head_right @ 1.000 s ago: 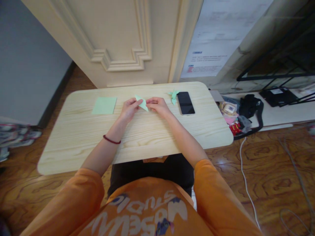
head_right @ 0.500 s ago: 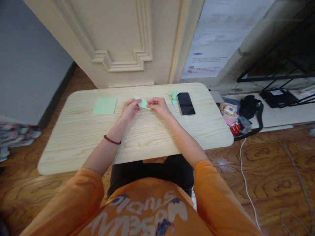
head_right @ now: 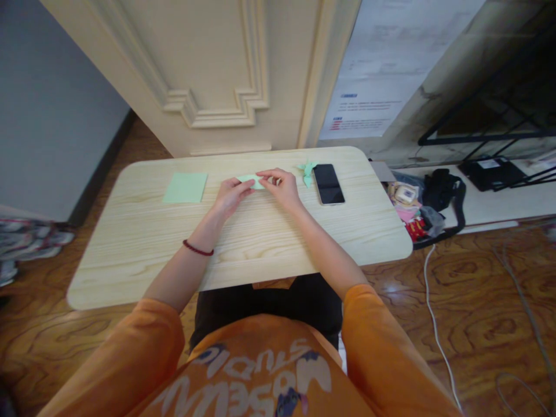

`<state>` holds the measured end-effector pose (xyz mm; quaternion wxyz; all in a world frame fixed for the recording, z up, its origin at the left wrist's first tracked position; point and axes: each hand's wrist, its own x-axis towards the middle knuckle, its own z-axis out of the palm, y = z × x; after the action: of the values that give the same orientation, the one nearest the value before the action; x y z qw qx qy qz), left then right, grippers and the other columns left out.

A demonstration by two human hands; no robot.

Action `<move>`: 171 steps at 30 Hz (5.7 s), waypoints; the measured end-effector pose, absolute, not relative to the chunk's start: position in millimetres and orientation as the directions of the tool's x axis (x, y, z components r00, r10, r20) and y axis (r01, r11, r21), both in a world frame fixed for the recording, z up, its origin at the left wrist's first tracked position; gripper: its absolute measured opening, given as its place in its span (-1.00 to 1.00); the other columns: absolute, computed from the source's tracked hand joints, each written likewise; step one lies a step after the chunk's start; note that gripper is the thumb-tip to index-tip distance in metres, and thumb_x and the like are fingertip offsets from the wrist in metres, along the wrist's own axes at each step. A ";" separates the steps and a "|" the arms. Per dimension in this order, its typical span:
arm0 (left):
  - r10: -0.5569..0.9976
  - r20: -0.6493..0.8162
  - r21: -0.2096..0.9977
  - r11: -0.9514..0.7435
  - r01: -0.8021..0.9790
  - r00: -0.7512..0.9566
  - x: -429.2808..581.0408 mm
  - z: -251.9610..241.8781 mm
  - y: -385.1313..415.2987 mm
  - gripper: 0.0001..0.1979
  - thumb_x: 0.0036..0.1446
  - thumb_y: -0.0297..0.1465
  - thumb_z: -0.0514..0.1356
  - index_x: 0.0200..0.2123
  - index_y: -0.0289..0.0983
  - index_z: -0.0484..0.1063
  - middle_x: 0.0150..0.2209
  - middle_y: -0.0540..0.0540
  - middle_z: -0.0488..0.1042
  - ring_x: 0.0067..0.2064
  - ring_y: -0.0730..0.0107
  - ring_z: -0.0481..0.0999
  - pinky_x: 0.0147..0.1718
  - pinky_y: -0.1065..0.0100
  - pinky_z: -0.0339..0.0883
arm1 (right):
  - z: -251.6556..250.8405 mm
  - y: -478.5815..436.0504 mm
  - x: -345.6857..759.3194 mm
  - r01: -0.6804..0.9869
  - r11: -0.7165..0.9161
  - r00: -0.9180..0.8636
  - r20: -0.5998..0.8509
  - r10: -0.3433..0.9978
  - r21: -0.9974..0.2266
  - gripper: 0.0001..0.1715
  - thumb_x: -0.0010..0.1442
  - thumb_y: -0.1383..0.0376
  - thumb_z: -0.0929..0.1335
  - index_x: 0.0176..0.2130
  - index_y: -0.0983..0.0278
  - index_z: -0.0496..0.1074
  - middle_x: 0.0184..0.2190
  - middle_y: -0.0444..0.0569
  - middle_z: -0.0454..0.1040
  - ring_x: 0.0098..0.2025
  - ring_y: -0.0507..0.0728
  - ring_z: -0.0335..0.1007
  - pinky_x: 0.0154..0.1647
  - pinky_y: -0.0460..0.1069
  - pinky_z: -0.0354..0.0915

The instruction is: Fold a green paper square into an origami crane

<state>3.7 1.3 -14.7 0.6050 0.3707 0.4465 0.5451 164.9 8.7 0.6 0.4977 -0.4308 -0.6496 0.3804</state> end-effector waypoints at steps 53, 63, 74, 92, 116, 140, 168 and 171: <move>0.994 0.050 0.964 -0.074 -0.256 -0.097 5.9 -13.4 -2.7 -0.55 -0.43 -0.16 0.51 -0.44 -0.30 0.57 -0.43 -0.05 0.59 -0.38 0.42 0.55 -0.22 0.30 0.48 | 0.2 8.2 168.3 0.304 0.492 -0.206 0.448 0.870 -0.816 -0.88 0.12 0.25 0.42 -0.39 0.27 0.54 -0.44 -0.07 0.45 -0.39 0.06 0.25 -0.31 -0.01 0.18; 0.996 0.025 0.948 -0.052 -0.314 -0.088 4.4 -14.8 0.2 -0.52 -0.48 -0.15 0.52 -0.47 -0.30 0.53 -0.47 -0.02 0.57 -0.42 0.44 0.55 -0.25 0.30 0.51 | -3.6 12.1 169.5 0.288 0.497 -0.204 0.455 0.867 -0.818 -0.76 0.10 0.13 0.43 -0.40 0.27 0.53 -0.45 -0.07 0.48 -0.41 0.05 0.25 -0.36 -0.01 0.18; 0.997 0.051 0.945 -0.064 -0.322 -0.050 3.2 -14.6 0.0 -0.53 -0.43 -0.13 0.52 -0.48 -0.30 0.49 -0.47 0.00 0.56 -0.40 0.46 0.56 -0.24 0.31 0.52 | -2.7 12.6 170.0 0.261 0.457 -0.188 0.420 0.888 -0.850 -0.69 0.05 0.05 0.44 -0.42 0.26 0.54 -0.45 -0.08 0.50 -0.42 0.05 0.26 -0.36 -0.01 0.18; 0.995 0.095 0.958 -0.101 -0.268 -0.034 4.1 -9.4 -1.5 -0.58 -0.32 -0.16 0.48 -0.49 -0.27 0.41 -0.49 0.05 0.50 -0.43 0.50 0.51 -0.32 0.36 0.51 | -5.0 13.9 165.4 0.195 0.297 -0.099 0.282 0.954 -0.935 -0.79 -0.04 0.18 0.47 -0.45 0.28 0.55 -0.46 -0.07 0.56 -0.41 0.05 0.35 -0.39 -0.04 0.18; 0.976 0.194 0.966 -0.207 -0.154 -0.099 4.4 -9.2 -1.9 -0.67 -0.27 -0.22 0.48 -0.46 -0.27 0.52 -0.46 -0.01 0.52 -0.41 0.42 0.51 -0.31 0.32 0.45 | -2.2 11.9 165.8 0.017 0.201 -0.101 0.199 0.975 -0.979 -0.59 -0.19 0.00 0.53 -0.44 0.26 0.53 -0.44 -0.07 0.55 -0.33 0.09 0.42 -0.28 0.00 0.29; 0.948 0.295 0.953 -0.301 -0.035 -0.123 4.5 -7.6 -3.4 -0.74 -0.27 -0.25 0.49 -0.50 -0.25 0.58 -0.44 -0.06 0.57 -0.34 0.36 0.54 -0.25 0.33 0.40 | 3.6 10.1 165.6 -0.013 0.181 -0.081 0.182 0.980 -0.983 -0.59 -0.25 0.03 0.55 -0.53 0.27 0.46 -0.52 -0.13 0.47 -0.40 0.04 0.35 -0.34 -0.03 0.25; 0.972 0.231 0.971 -0.233 -0.057 -0.032 2.4 -8.9 -3.1 -0.72 -0.26 -0.23 0.49 -0.46 -0.25 0.62 -0.43 -0.08 0.60 -0.36 0.35 0.54 -0.28 0.33 0.39 | -2.0 14.2 169.1 -0.018 0.188 -0.130 0.189 0.973 -0.982 -0.65 -0.25 0.11 0.56 -0.50 0.28 0.51 -0.50 -0.11 0.50 -0.42 0.04 0.36 -0.36 -0.03 0.25; 0.961 0.273 0.961 -0.274 -0.033 -0.051 2.8 -6.6 -4.4 -0.74 -0.24 -0.24 0.49 -0.46 -0.25 0.62 -0.41 -0.10 0.61 -0.33 0.33 0.55 -0.25 0.32 0.39 | -1.3 14.1 169.7 -0.007 0.190 -0.134 0.189 0.973 -0.982 -0.66 -0.24 0.11 0.56 -0.49 0.29 0.53 -0.49 -0.09 0.52 -0.42 0.05 0.37 -0.36 -0.03 0.25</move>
<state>2.8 -4.4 -6.6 0.4244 0.5427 0.4274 0.5854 169.7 14.1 -1.3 0.5094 -0.4168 -0.5792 0.4809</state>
